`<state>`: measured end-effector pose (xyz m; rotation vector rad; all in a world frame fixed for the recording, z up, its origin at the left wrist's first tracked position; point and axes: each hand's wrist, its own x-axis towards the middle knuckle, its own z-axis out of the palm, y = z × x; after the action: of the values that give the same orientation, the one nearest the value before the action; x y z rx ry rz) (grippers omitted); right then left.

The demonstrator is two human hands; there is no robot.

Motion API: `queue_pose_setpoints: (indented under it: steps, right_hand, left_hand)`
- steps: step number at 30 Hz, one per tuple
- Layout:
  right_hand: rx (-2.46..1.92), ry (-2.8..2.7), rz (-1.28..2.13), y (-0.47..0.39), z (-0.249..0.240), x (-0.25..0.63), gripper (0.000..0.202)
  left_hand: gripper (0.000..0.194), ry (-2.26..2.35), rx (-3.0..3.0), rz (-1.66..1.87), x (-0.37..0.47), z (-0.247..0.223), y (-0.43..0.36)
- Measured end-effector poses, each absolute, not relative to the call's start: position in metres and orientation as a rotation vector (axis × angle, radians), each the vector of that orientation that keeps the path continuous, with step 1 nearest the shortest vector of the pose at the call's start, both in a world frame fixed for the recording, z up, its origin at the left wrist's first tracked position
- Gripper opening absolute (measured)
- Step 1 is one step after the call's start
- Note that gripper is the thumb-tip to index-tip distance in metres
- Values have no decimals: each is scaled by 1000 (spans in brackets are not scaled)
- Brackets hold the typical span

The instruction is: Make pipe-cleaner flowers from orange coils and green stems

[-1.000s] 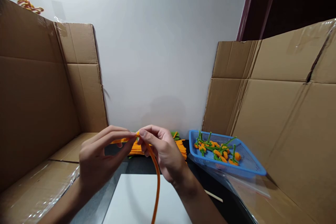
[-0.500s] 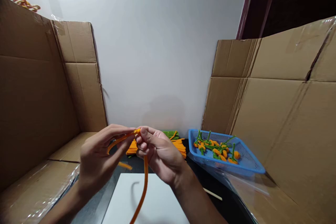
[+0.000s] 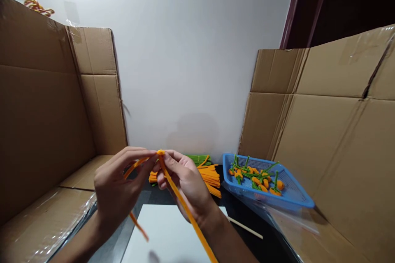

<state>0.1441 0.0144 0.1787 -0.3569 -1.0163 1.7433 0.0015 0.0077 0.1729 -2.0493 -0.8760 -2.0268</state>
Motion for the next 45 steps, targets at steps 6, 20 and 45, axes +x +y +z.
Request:
queue_pose_setpoints:
  steps: [6, 20, 45]
  right_hand:
    - [-468, -1139, 1577, 15, 180, 147, 30]
    - [-488, -1106, 1383, 17, 178, 146, 24]
    - [-432, -1071, 1585, 16, 181, 149, 24]
  left_hand:
    - [7, -826, -2102, -1835, -7, 179, 10]
    - [3, -1108, -2408, -1927, -10, 189, 3]
    - [12, -1006, -2474, -2141, -6, 186, 0]
